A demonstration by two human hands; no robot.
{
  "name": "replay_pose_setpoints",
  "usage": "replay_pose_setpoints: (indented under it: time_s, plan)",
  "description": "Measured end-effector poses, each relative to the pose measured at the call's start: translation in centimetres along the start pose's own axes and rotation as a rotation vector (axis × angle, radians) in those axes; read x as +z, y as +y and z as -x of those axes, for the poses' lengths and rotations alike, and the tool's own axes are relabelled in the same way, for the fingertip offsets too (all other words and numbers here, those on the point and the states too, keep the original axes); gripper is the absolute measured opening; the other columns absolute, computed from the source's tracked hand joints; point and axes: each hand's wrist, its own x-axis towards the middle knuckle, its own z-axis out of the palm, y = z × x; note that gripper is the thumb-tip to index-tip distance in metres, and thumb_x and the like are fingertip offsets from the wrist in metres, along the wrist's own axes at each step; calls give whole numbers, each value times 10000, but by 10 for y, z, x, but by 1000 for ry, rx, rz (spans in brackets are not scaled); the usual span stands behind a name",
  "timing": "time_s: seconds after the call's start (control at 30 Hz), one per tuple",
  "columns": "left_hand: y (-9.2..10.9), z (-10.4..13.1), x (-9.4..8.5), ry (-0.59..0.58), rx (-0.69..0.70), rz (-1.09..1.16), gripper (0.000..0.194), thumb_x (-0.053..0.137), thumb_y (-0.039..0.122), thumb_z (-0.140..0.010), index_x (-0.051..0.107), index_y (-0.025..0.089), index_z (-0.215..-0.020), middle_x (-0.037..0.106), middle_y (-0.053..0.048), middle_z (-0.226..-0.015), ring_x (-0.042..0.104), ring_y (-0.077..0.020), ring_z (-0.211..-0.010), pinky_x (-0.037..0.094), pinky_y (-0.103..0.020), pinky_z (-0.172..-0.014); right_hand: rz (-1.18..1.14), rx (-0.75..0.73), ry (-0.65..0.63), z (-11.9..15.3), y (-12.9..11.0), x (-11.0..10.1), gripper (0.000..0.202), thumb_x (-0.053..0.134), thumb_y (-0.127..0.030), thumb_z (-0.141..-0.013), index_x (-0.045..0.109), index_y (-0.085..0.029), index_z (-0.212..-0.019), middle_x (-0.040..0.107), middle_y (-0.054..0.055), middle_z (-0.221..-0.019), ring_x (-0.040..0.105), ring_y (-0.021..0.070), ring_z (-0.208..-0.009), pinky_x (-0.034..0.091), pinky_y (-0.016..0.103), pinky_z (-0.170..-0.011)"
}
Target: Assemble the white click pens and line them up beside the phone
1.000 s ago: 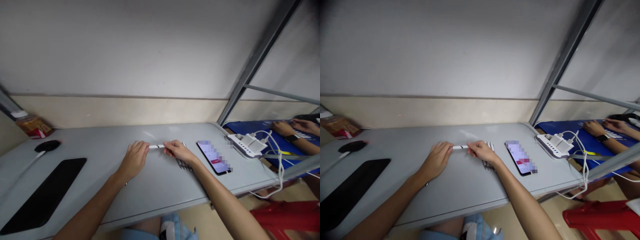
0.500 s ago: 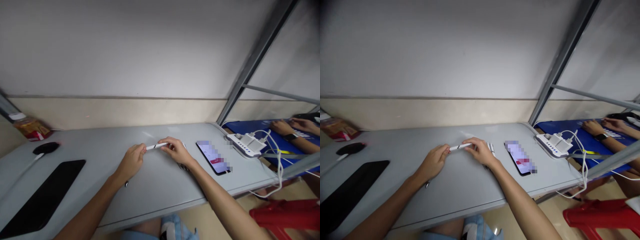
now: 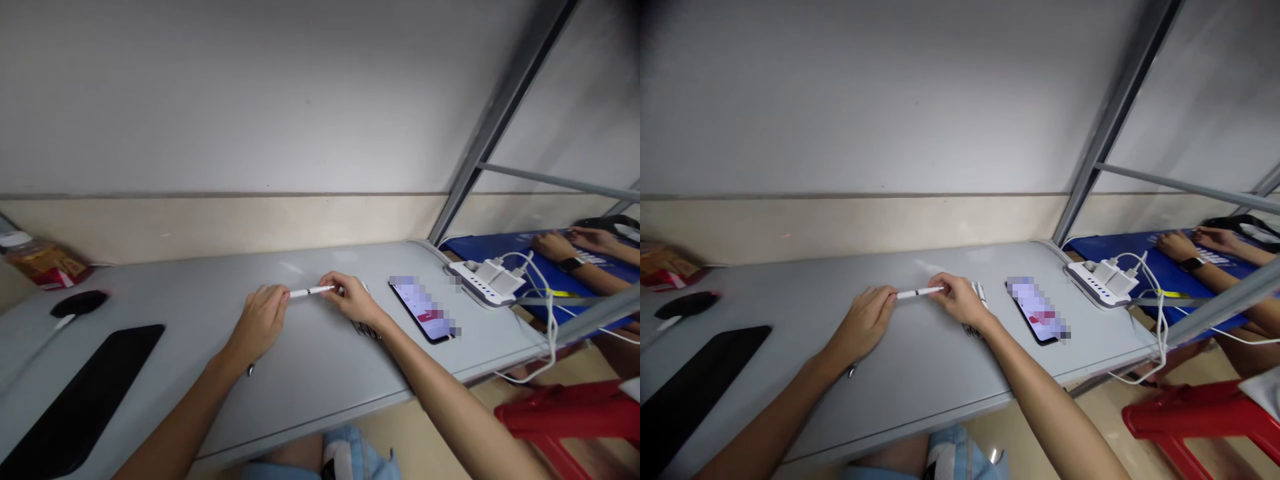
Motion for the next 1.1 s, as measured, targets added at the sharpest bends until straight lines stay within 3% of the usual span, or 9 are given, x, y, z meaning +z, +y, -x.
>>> replay_pose_setpoints:
  time_s: [0.07, 0.23, 0.3, 0.37, 0.5, 0.63, 0.77, 0.9, 1.1]
  plan:
    - [-1, 0, 1, -7, -4, 2, 286, 306, 334, -995, 551, 211, -913, 594, -25, -843, 526, -198, -837, 376, -346, -773, -27, -23, 40, 0, 0, 0, 251, 632, -355, -832, 640, -190, -1021, 642, 27, -904, 538, 136, -739, 408, 244, -688]
    - [-2, 0, 2, -19, 7, -14, 249, 342, 356, -988, 542, 214, -948, 607, -28, -903, 531, -207, -882, 370, -354, -801, 44, 31, 2, 0, 4, -2, 254, 516, -352, -909, 676, -169, -834, 615, 9, -717, 510, 125, -652, 384, 245, -645]
    - [-2, 1, 2, -27, 11, -24, 236, 348, 353, -986, 539, 216, -966, 609, -30, -904, 531, -212, -889, 368, -355, -796, 31, -15, 34, -1, 4, -1, 165, 615, -296, -840, 676, -177, -935, 652, 20, -850, 530, 125, -707, 398, 241, -675]
    - [-2, 1, 2, -29, 7, -25, 229, 345, 344, -986, 537, 219, -993, 612, -34, -911, 533, -215, -894, 367, -353, -792, 13, -6, 46, -1, 4, -1, 268, 664, -299, -803, 659, -186, -1046, 658, 26, -904, 543, 126, -726, 406, 240, -681]
    - [-2, 2, 1, -38, 7, -16, 238, 338, 349, -987, 544, 235, -1022, 616, -30, -902, 537, -213, -879, 363, -356, -806, 64, 29, -1, 0, 3, 0, 209, 552, -323, -892, 693, -174, -930, 643, 17, -751, 534, 130, -678, 392, 245, -651]
    - [0, 2, 0, -68, 12, -1, 250, 330, 356, -988, 549, 236, -995, 626, -26, -895, 536, -210, -871, 350, -357, -802, 34, -46, 37, 0, 1, 0, 227, 662, -272, -810, 671, -183, -1019, 675, 39, -907, 581, 147, -787, 426, 252, -710]
    - [2, 2, -1, -67, 17, -4, 264, 320, 352, -993, 555, 234, -967, 635, -24, -905, 532, -205, -877, 333, -344, -785, 93, -10, 4, 1, -2, 0, 229, 612, -331, -872, 698, -208, -1045, 707, 46, -912, 608, 157, -786, 431, 269, -716]
    - [2, 2, 1, -73, 33, -50, 313, 289, 343, -1005, 558, 222, -900, 622, -20, -860, 524, -198, -850, 310, -330, -749, 206, -96, -1, 2, -1, 1, 107, 629, -183, -845, 710, -201, -912, 702, 37, -873, 594, 151, -764, 420, 266, -710]
    - [2, 3, 1, -70, -1, -35, 363, 258, 355, -1010, 551, 209, -853, 632, -28, -861, 529, -192, -842, 317, -330, -752, 311, -203, 70, 1, 8, -1, 158, 609, -87, -830, 678, -202, -915, 673, 52, -912, 569, 185, -876, 421, 292, -774]
